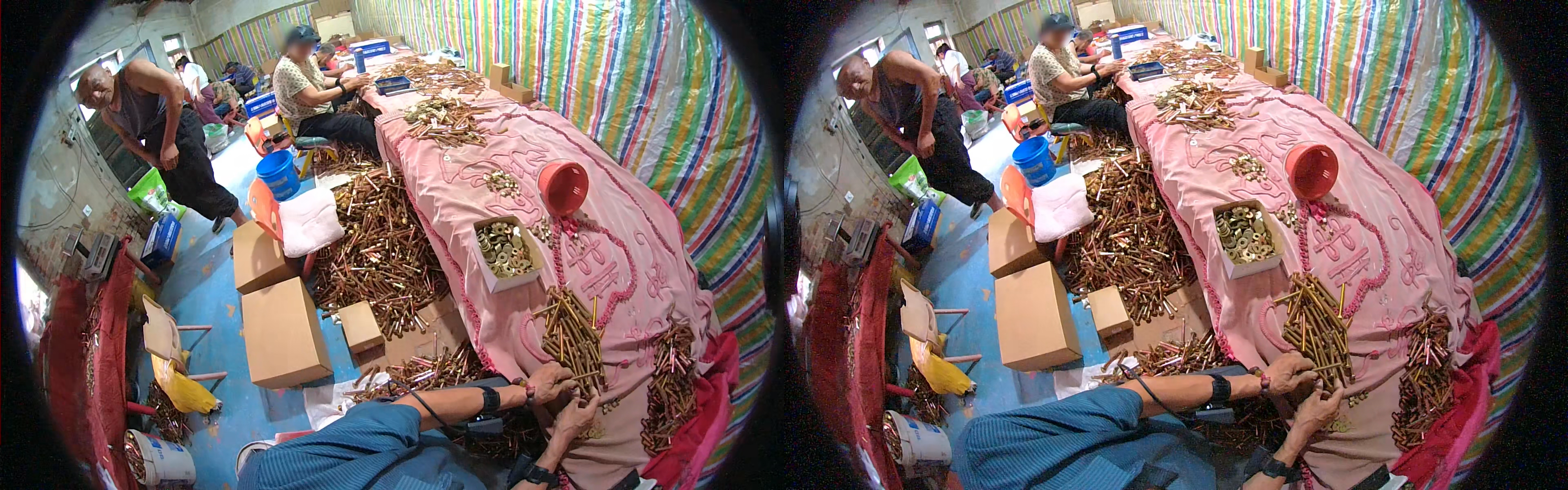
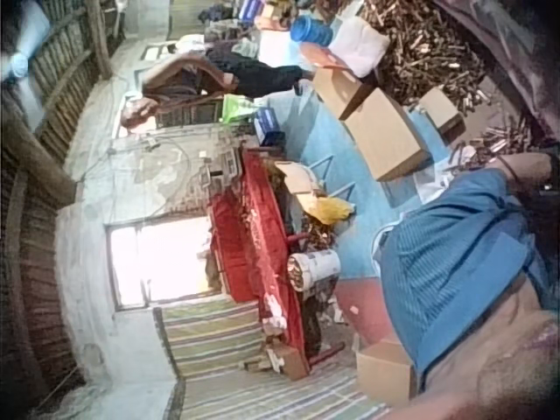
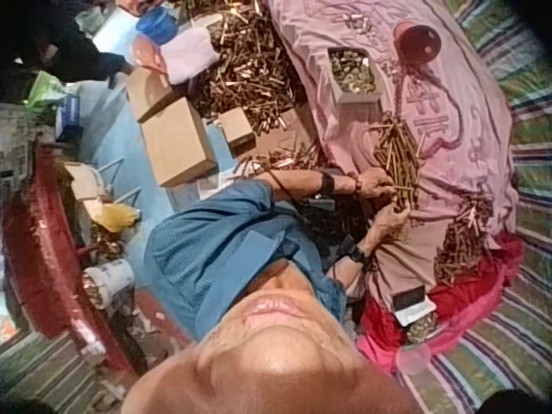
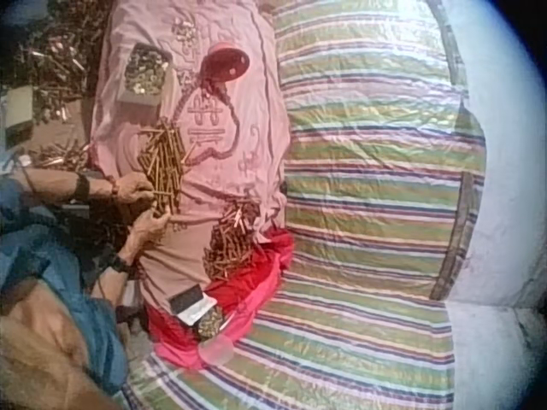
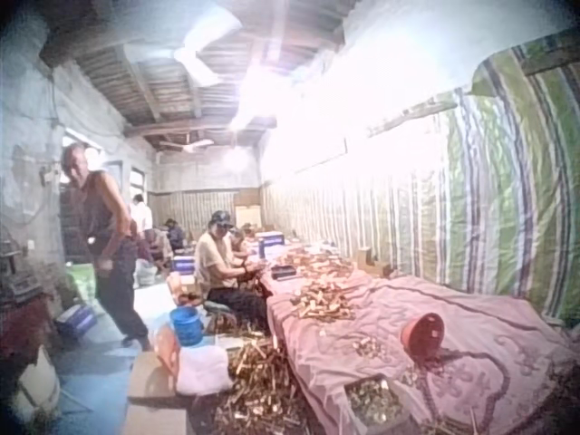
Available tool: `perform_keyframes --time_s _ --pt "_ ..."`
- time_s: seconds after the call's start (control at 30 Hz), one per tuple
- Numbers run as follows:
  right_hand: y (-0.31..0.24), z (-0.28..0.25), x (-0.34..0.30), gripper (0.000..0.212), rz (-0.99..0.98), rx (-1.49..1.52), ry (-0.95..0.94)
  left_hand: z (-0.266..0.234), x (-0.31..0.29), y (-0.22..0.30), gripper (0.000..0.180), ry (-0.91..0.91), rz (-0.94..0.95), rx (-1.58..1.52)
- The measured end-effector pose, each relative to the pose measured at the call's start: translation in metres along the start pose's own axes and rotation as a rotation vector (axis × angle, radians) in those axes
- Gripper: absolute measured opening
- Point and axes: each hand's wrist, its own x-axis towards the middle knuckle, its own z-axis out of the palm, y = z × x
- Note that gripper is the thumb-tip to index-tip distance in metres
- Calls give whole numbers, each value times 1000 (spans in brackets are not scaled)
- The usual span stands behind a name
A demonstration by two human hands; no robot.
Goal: Assembling metal bolts with washers and nuts.
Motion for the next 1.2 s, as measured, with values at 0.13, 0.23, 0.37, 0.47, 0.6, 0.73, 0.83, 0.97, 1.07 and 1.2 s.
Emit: perform_keyframes --time_s 0.13,0.23,0.37,0.47,0.6,0.73,0.83,0.97,1.07,1.2 --pt "-39 -17 -6 39 206 12 -112 -6 1 6 25 -29 -42 -67" --pt "-10 -5 0 35 9 134 -9 -6 7 14 23 -63 -111 -81" --pt "-39 -14 5 37 154 62 -112 -20 12 15 26 -27 -186 -82" --pt "-29 -11 7 32 20 85 -39 -27 15 24 20 -21 -165 -110" --pt "-38 -18 5 34 109 88 -54 -27 9 30 19 72 -164 -170" --pt "-30 -21 7 40 168 82 -105 -25 3 26 21 61 -171 -181" --pt "-21 -21 8 45 98 196 -70 -21 0 28 20 14 -203 -160" --pt "-24 -44 14 46 325 296 -211 -15 2 24 16 -71 -256 -173" --pt "-12 -67 19 35 331 282 -81 -7 5 28 15 -49 -249 -275" --pt "44 -93 27 28 266 139 70 -1 6 38 14 -77 -196 -194"
